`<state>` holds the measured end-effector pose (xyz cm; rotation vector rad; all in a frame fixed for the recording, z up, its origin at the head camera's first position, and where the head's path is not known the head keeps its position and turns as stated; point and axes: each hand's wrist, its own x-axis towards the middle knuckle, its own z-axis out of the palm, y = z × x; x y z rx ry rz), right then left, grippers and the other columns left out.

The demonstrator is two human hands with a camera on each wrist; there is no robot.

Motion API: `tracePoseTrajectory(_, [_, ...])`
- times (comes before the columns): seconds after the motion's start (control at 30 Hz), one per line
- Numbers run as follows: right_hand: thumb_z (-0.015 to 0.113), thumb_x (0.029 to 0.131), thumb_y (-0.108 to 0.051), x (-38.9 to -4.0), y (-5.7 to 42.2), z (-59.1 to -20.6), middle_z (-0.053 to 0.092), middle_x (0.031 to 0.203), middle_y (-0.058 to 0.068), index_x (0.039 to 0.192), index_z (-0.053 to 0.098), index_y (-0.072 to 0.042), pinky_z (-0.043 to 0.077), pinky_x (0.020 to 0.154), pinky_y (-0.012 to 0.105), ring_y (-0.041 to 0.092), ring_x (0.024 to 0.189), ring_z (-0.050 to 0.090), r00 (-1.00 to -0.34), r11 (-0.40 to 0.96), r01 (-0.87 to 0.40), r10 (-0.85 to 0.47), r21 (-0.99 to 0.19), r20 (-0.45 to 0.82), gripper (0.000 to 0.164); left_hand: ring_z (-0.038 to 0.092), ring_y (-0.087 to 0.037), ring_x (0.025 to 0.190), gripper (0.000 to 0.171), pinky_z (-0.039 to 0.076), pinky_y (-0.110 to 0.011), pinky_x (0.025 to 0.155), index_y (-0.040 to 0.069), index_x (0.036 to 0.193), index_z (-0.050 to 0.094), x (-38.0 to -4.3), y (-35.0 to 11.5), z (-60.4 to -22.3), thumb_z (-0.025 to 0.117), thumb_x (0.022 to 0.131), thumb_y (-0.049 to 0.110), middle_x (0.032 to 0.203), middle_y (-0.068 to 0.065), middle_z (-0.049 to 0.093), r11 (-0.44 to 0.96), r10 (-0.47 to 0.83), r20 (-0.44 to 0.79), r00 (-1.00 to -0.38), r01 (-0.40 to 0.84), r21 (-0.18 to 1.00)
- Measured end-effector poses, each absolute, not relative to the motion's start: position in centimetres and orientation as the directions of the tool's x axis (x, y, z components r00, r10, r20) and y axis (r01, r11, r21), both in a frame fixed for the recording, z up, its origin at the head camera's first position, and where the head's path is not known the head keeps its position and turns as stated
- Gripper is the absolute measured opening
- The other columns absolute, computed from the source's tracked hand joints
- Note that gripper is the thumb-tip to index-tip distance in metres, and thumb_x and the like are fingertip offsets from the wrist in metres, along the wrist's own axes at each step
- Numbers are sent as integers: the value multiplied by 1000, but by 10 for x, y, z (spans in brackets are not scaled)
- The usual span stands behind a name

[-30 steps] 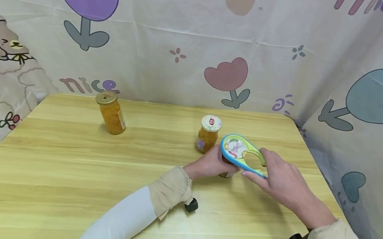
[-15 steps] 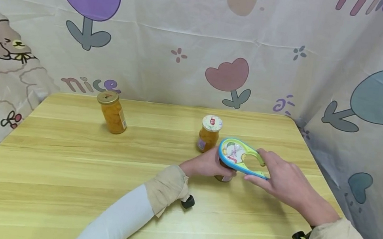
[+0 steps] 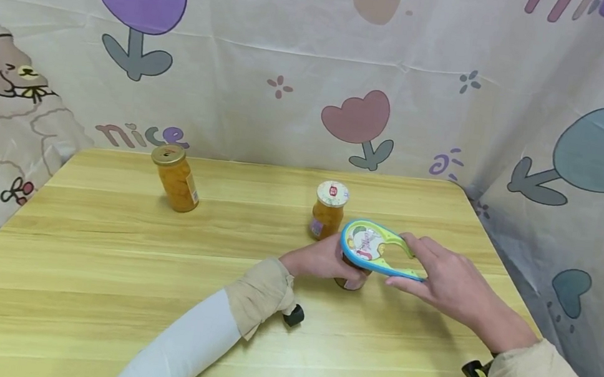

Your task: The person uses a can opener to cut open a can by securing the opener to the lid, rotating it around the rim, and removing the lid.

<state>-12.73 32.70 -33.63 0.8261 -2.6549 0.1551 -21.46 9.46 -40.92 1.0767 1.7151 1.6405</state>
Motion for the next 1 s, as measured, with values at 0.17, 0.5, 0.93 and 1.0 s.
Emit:
tracePoseTrajectory(0.17, [82, 66, -45, -127, 327, -336, 41, 78, -13, 130, 54, -8, 35, 49, 21, 1, 58, 36, -747, 811, -584, -543, 9, 383, 79, 53, -7, 103, 60, 40, -23, 97, 15, 131, 47, -214, 91, -410, 76, 79, 6, 116, 6, 59, -23, 821, 132, -555, 199, 980])
tracePoseTrajectory(0.5, [82, 65, -47, -125, 328, -337, 62, 92, 0, 129, 56, -3, 48, 53, 31, 6, 63, 49, -708, 786, -616, -578, 45, 405, 81, 57, -12, 88, 59, 45, -22, 89, 14, 129, 48, -214, 90, -410, 73, 78, -2, 105, -1, 63, -84, 866, 126, -484, 108, 991])
tracePoseTrajectory(0.93, [72, 66, -67, -130, 332, -333, 57, 94, -7, 123, 64, -9, 38, 46, 17, 0, 58, 42, -590, 725, -678, -634, 120, 499, 81, 59, -15, 81, 61, 48, -23, 83, 10, 130, 47, -208, 89, -409, 68, 76, -10, 97, -8, 63, -140, 885, 139, -444, 32, 990])
tracePoseTrajectory(1.0, [71, 67, -68, -131, 332, -333, 58, 93, -7, 122, 65, -8, 38, 45, 18, 1, 59, 43, -573, 714, -688, -645, 130, 506, 81, 58, -20, 71, 60, 49, -24, 76, 10, 128, 46, -206, 89, -408, 66, 76, -13, 87, -12, 62, -164, 898, 144, -415, -14, 986])
